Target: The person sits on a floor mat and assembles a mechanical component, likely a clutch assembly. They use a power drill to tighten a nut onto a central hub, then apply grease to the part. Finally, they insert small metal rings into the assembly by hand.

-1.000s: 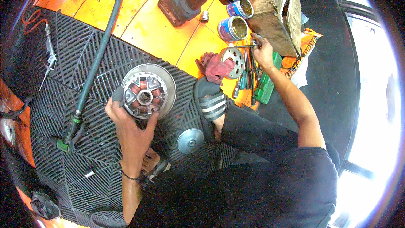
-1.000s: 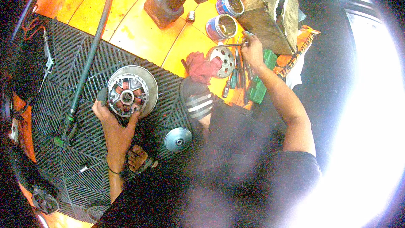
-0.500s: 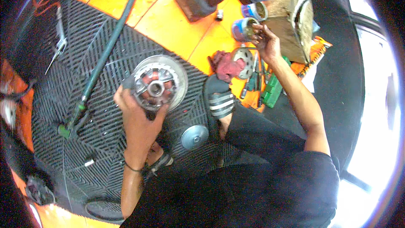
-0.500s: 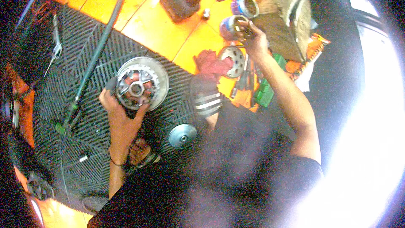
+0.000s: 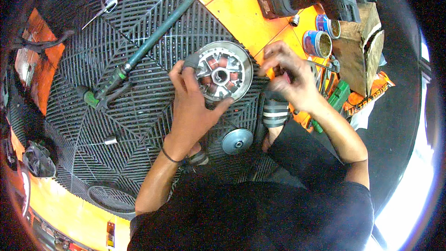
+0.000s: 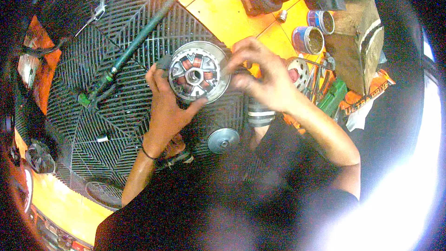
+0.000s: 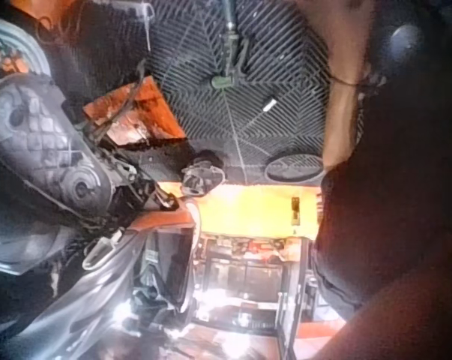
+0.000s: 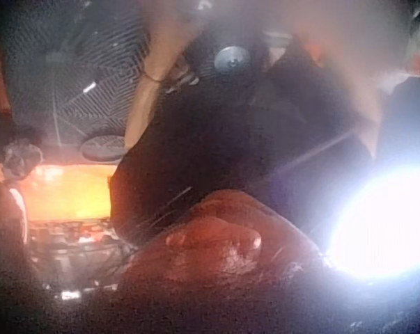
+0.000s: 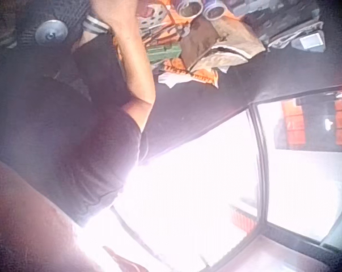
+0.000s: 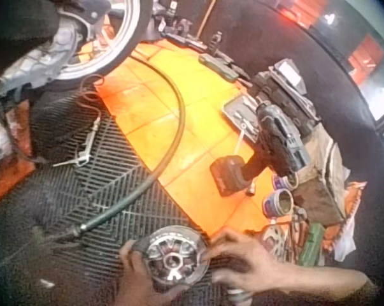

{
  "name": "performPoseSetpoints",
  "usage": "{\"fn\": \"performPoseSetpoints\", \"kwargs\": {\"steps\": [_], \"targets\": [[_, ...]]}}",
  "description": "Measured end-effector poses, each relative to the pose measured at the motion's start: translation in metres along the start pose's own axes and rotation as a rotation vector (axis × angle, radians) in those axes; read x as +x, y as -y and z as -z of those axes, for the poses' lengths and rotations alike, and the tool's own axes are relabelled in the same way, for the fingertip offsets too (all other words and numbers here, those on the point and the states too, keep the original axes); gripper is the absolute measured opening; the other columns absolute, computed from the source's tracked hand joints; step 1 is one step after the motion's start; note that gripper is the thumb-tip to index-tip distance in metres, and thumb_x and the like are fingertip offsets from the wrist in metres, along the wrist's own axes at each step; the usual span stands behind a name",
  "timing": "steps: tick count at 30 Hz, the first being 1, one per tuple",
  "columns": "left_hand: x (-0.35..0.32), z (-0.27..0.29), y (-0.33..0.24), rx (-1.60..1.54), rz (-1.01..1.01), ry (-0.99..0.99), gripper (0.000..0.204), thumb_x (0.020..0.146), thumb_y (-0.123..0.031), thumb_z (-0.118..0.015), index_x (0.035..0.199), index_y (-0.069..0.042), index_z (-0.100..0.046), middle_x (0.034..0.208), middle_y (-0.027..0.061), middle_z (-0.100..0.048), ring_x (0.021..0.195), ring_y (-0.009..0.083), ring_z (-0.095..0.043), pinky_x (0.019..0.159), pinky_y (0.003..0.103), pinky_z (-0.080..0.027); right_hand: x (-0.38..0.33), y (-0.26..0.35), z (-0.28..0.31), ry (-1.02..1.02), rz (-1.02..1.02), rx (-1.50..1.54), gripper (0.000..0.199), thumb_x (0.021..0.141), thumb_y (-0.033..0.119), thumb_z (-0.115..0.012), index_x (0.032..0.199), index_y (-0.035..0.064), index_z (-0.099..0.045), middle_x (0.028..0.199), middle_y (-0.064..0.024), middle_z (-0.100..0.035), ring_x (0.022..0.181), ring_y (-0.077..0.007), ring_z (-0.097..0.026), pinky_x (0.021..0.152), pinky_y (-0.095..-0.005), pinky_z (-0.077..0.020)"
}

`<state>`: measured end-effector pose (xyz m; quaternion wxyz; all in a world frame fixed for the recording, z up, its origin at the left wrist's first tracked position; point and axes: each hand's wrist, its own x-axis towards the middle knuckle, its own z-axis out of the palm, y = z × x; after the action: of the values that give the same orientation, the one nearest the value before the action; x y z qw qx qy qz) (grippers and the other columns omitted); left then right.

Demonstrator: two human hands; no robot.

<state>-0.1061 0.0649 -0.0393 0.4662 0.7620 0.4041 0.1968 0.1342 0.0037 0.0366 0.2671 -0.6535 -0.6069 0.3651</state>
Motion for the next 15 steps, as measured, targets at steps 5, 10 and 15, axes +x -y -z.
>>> {"fn": "performPoseSetpoints", "kwargs": {"steps": [5,10,15], "targets": [[0.003,-0.009,0.005,0.004,-0.053,-0.059,0.096,0.064,-0.025,-0.091,0.134,0.004,-0.032,0.137,0.0253,-0.034,0.126,0.0454,-0.040,0.107,0.053,-0.035,0.015,0.016,-0.033,0.112,0.027,-0.069,0.039,0.083,0.023,-0.073,0.115,0.0010,-0.066,0.099,-0.0129,-0.064,0.086,-0.0246,-0.062,0.077,-0.0366,-0.0507],[0.002,-0.015,0.008,-0.093,-0.095,-0.128,0.095,0.063,-0.020,-0.091,0.134,0.002,-0.033,0.136,0.0254,-0.031,0.123,0.0447,-0.042,0.105,0.051,-0.037,0.012,0.015,-0.043,0.134,-0.041,-0.045,0.035,0.084,0.010,-0.068,0.117,-0.0001,-0.064,0.091,-0.0145,-0.065,0.078,-0.0265,-0.063,0.074,-0.0382,-0.0506],[-0.002,-0.015,0.006,-0.113,-0.107,-0.182,0.099,0.058,-0.017,-0.092,0.136,-0.002,-0.033,0.137,0.0233,-0.028,0.122,0.0416,-0.039,0.105,0.049,-0.037,0.010,0.017,-0.043,0.236,-0.047,-0.134,0.041,0.082,0.010,-0.065,0.122,0.0006,-0.062,0.092,-0.0177,-0.066,0.081,-0.0311,-0.065,0.074,-0.0409,-0.0521]]}}
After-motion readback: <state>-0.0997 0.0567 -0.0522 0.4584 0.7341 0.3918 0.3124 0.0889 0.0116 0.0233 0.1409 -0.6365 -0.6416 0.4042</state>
